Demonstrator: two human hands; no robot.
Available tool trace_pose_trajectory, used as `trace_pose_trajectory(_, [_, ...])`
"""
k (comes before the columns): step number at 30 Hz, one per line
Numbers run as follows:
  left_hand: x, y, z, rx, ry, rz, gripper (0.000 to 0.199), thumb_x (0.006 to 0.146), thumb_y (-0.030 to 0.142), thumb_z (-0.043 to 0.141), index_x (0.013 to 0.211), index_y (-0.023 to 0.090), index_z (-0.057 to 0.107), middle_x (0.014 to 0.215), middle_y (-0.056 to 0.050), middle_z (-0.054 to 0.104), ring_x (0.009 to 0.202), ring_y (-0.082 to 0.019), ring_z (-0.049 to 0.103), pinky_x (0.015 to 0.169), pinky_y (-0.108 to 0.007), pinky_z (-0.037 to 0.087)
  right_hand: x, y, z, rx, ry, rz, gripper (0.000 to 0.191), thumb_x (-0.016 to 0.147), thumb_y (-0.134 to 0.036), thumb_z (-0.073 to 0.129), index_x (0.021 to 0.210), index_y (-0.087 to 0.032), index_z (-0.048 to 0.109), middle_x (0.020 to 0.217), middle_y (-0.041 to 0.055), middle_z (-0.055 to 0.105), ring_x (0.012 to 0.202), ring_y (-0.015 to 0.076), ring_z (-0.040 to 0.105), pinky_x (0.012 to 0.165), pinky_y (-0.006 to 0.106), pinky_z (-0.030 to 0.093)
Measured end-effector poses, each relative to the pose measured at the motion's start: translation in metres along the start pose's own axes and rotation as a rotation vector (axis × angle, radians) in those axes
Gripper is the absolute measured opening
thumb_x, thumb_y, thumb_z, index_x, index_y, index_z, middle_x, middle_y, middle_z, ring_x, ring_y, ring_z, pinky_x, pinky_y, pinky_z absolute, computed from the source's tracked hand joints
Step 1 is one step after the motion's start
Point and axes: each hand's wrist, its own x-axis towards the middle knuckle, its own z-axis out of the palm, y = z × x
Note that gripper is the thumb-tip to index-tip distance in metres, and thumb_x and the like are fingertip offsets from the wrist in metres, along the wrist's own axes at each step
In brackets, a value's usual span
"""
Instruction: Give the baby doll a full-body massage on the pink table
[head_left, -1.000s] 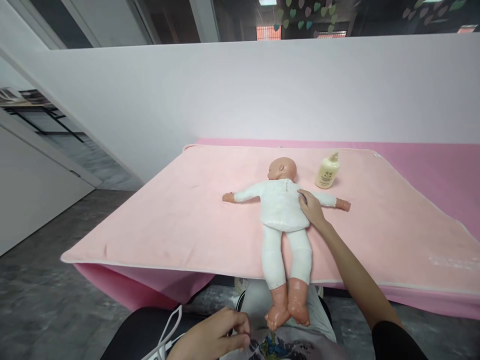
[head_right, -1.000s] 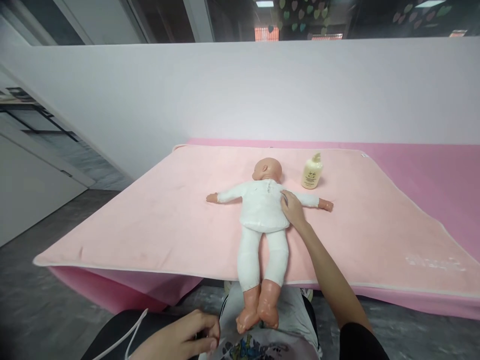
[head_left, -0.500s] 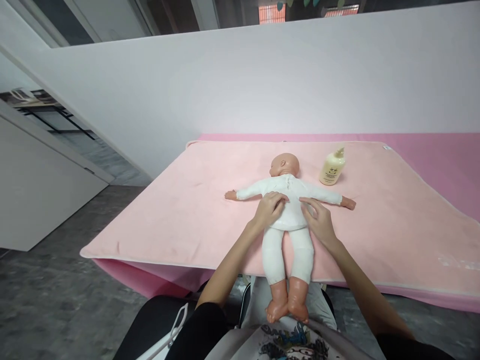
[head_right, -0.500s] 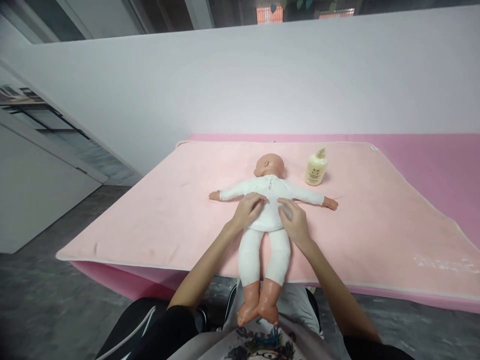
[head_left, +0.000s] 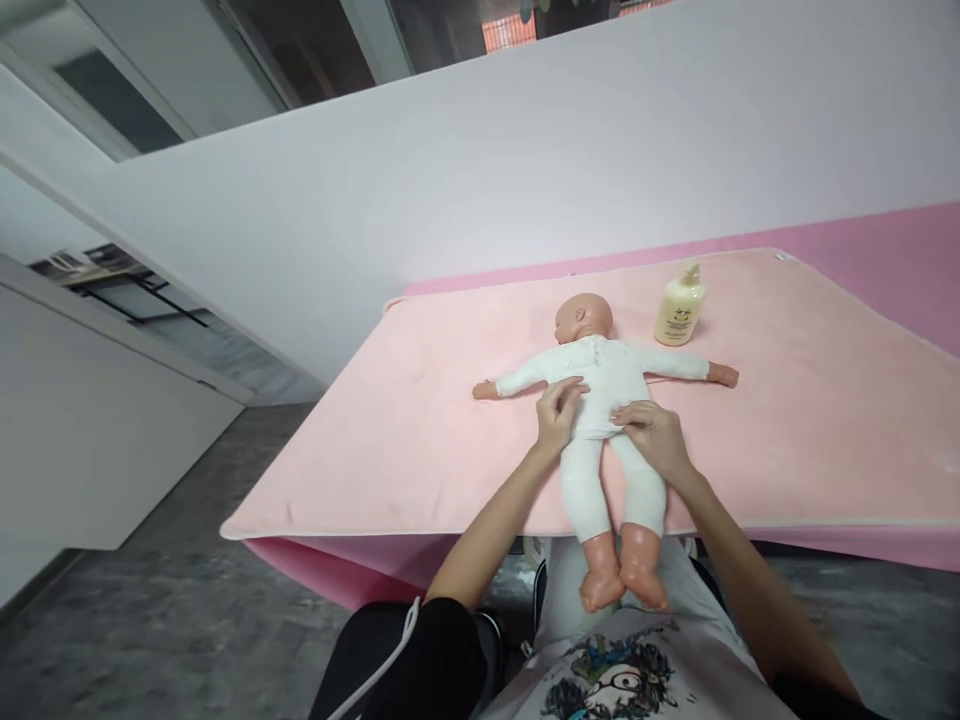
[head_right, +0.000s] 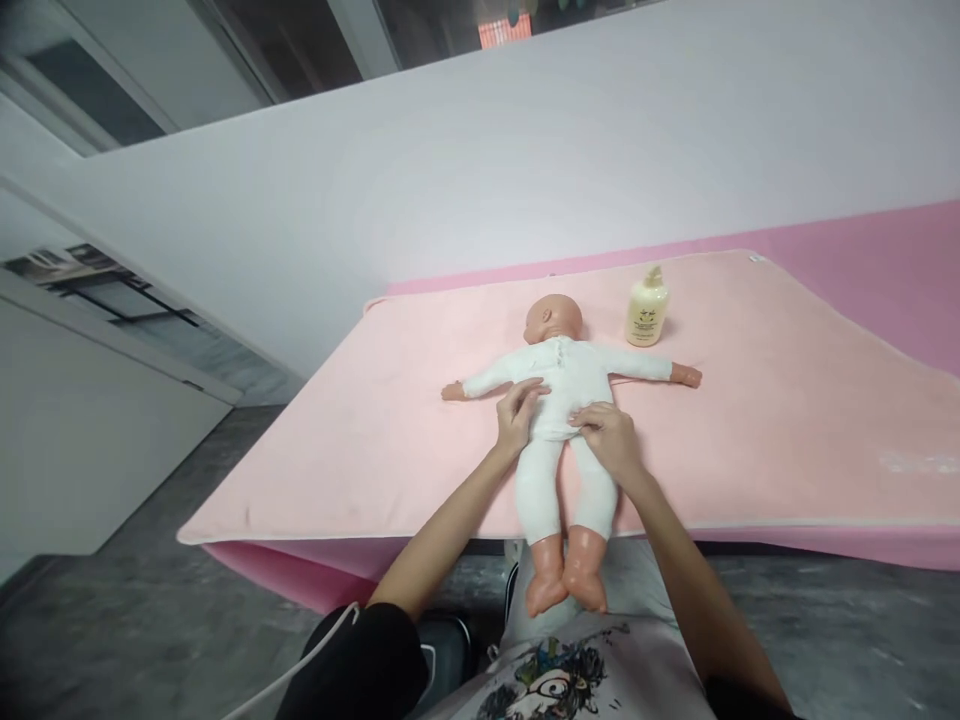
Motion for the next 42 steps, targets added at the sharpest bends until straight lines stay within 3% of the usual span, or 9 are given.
trace_pose_trajectory(4, [0.004,0.001,-0.010,0.124,-0.300,0.130,0.028,0.078,0.033,0.066,0.104,0.022,0.067,0.119,-0.008,0.065,0.116,-0.022,0.054,0.102,-0.043,0.038,-0.009,0.000,0.002,0.128,0.091,0.148,0.013,0.069,-0.019,0.061,0.071,-0.023,0.073,0.081,0.0017,0.072,0.086,0.0203,0.068,0.099,0.043,0.047])
trace_pose_trajectory(7, [0.006,0.001,-0.013,0.109,-0.337,0.107,0.035,0.078,0.031,0.067,0.112,0.022,0.064,0.121,-0.008,0.064,0.118,-0.021,0.053,0.103,-0.043,0.038,-0.015,-0.002,0.001,0.146,0.096,0.207,0.013,0.068,-0.025,0.064,0.077,-0.022,0.073,0.087,0.0031,0.072,0.095,0.0225,0.066,0.105,0.046,0.042])
trace_pose_trajectory(13, [0.006,-0.003,-0.007,0.232,-0.289,0.055,0.022,0.079,0.024,0.064,0.101,0.022,0.070,0.097,-0.005,0.072,0.091,-0.019,0.060,0.089,-0.038,0.045,-0.014,-0.019,-0.005,0.041,-0.018,0.151,0.029,0.072,-0.021,0.051,0.092,-0.021,0.072,0.103,0.0042,0.069,0.108,0.0219,0.061,0.105,0.044,0.041])
trace_pose_trajectory(19, [0.006,-0.008,-0.003,0.236,-0.186,0.006,0.019,0.078,0.014,0.060,0.090,0.022,0.074,0.081,-0.003,0.072,0.076,-0.016,0.057,0.078,-0.034,0.046,0.030,-0.024,-0.015,-0.125,-0.049,0.228,0.036,0.080,-0.029,0.051,0.111,-0.017,0.063,0.095,0.0070,0.070,0.091,0.0211,0.066,0.085,0.037,0.051])
trace_pose_trajectory(22, [0.005,-0.010,-0.003,0.191,-0.158,-0.027,0.018,0.077,0.016,0.063,0.090,0.022,0.074,0.080,-0.004,0.071,0.075,-0.016,0.057,0.076,-0.032,0.047,0.058,-0.014,-0.014,-0.357,-0.254,0.113,0.040,0.070,-0.020,0.063,0.110,-0.015,0.065,0.109,0.0109,0.066,0.101,0.0263,0.062,0.091,0.041,0.048])
trace_pose_trajectory(26, [0.004,-0.009,-0.005,0.229,-0.186,-0.023,0.018,0.078,0.020,0.061,0.091,0.022,0.074,0.081,-0.003,0.071,0.077,-0.017,0.056,0.076,-0.033,0.045,0.079,-0.001,-0.008,-0.502,-0.451,0.005,0.027,0.071,-0.020,0.067,0.097,-0.017,0.069,0.100,0.0105,0.069,0.096,0.0280,0.063,0.083,0.039,0.049])
trace_pose_trajectory(31, [0.002,-0.002,-0.005,0.242,-0.173,0.001,0.025,0.082,0.021,0.052,0.098,0.022,0.071,0.089,-0.004,0.072,0.083,-0.018,0.059,0.083,-0.037,0.044,0.078,0.013,-0.001,-0.465,-0.421,-0.027,0.011,0.073,-0.016,0.063,0.081,-0.019,0.071,0.082,0.0065,0.069,0.081,0.0228,0.064,0.074,0.034,0.049])
trace_pose_trajectory(37, [0.019,-0.004,-0.006,-0.008,0.147,-0.207,0.028,0.086,0.029,0.048,0.106,0.016,0.065,0.101,-0.008,0.070,0.093,-0.018,0.064,0.085,-0.033,0.049,0.070,0.024,-0.003,-0.337,-0.314,-0.097,0.018,0.077,-0.018,0.055,0.079,-0.022,0.073,0.074,0.0051,0.067,0.075,0.0208,0.060,0.070,0.034,0.048])
trace_pose_trajectory(42, [0.038,-0.003,-0.010,0.264,-0.250,-0.095,0.026,0.078,0.022,0.057,0.103,0.019,0.066,0.114,-0.008,0.065,0.109,-0.022,0.058,0.098,-0.039,0.043,0.069,0.020,-0.004,-0.296,-0.254,-0.099,0.019,0.077,-0.021,0.053,0.077,-0.021,0.072,0.072,0.0050,0.064,0.074,0.0205,0.058,0.071,0.034,0.048])
